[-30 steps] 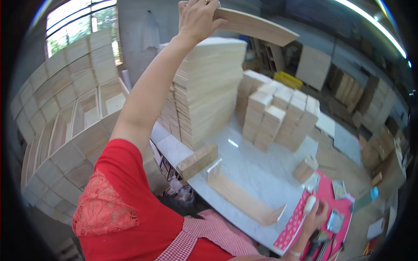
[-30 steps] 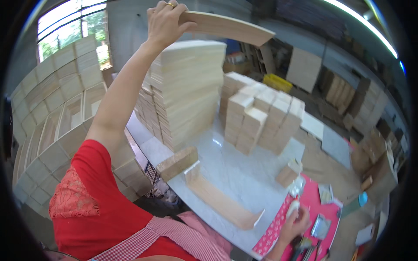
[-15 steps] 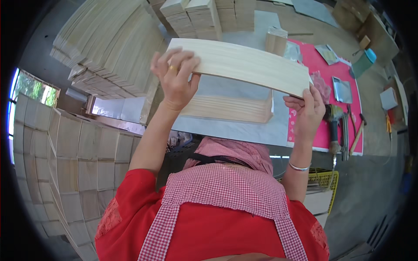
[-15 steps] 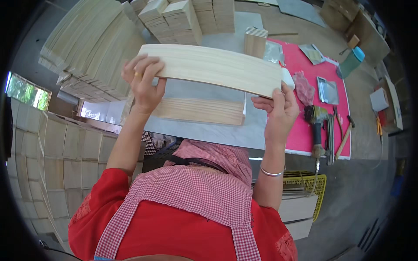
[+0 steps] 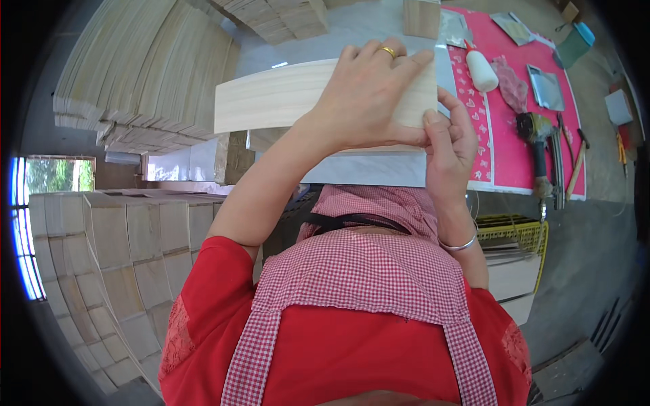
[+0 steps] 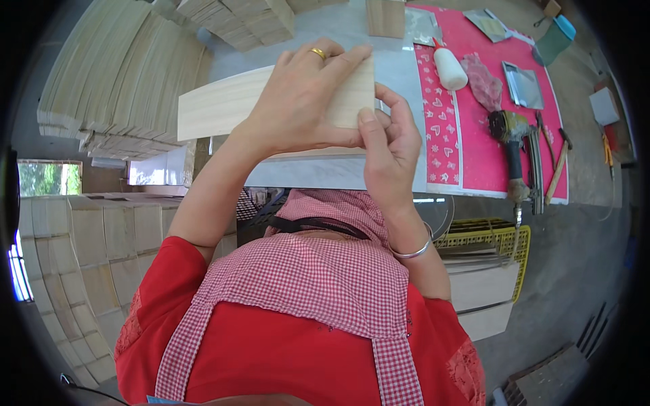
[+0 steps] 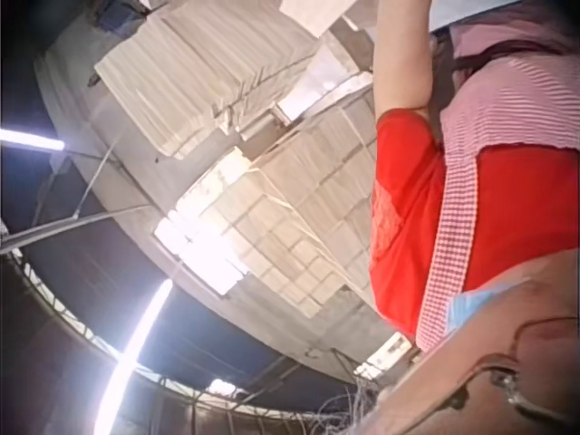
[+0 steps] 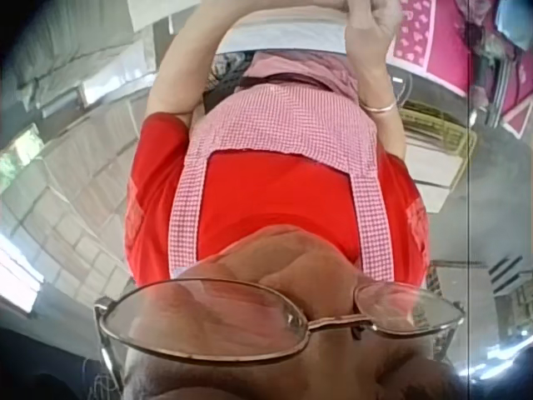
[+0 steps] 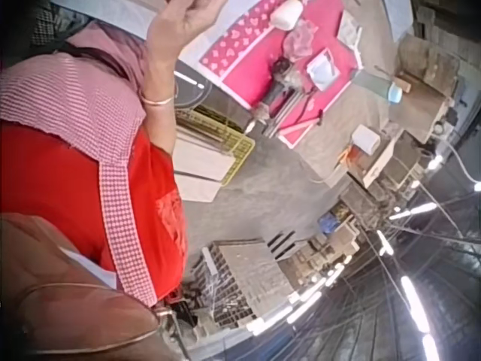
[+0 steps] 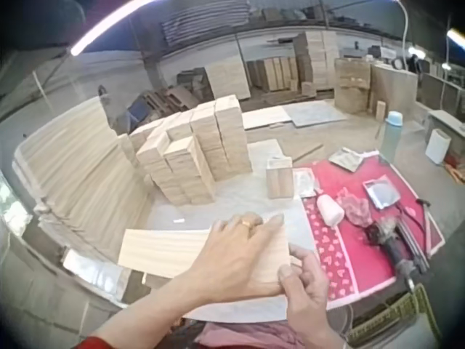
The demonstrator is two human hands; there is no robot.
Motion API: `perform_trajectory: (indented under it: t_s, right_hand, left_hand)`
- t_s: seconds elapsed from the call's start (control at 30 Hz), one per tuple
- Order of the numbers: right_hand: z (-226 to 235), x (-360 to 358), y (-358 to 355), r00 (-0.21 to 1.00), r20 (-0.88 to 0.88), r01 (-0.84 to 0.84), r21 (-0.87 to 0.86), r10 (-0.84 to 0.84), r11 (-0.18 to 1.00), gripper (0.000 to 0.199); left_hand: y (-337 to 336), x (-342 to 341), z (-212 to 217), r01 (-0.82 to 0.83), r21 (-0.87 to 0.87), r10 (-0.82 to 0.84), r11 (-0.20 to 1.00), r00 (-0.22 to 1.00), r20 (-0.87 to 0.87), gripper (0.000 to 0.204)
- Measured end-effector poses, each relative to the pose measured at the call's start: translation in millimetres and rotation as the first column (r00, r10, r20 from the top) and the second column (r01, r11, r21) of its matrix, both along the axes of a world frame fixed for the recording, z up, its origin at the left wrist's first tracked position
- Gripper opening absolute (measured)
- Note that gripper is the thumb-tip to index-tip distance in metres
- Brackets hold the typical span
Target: Assembling the components of a small wooden box using wood glue and a pneumatic nail gun.
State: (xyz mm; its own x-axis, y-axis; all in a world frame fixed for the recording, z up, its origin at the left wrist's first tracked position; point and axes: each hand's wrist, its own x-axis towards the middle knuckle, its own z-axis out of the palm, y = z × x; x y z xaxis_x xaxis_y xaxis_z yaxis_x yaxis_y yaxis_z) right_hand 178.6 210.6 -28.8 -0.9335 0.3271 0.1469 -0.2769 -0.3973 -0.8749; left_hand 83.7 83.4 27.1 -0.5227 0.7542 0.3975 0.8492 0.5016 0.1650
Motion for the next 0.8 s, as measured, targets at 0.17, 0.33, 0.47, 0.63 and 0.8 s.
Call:
perform_trajectory:
  t_s: [0.17,0.33,0.47,0.63,0.8]
  right_hand:
    - [-8,9,13,0.996,0.016,-0.085,-0.028,0.086,0.996,0.042]
    - [-31,11,87,0.991,0.084,-0.128,0.48,0.1,0.868,0.068]
    - [-71,-11,101,0.986,0.14,-0.168,0.757,0.094,0.632,0.09]
    - [-97,-29,77,0.947,0.219,-0.321,0.684,0.236,0.655,0.099]
    - [-103,-29,47,0.948,0.178,-0.313,0.663,0.263,0.68,0.098]
  left_hand:
    - [-3,-1,2,0.012,0.02,-0.014,1.0,0.997,0.078,0.088]
    - [-20,-9,-1,-0.03,-0.013,0.032,0.999,0.982,0.186,0.087]
    - [-23,-6,-18,-0.042,-0.041,0.05,0.998,0.97,0.237,0.086]
    - [-20,0,-31,-0.063,-0.078,0.082,0.995,0.962,0.261,0.087]
    - [-22,0,-39,-0.108,-0.117,0.135,0.987,0.956,0.261,0.085]
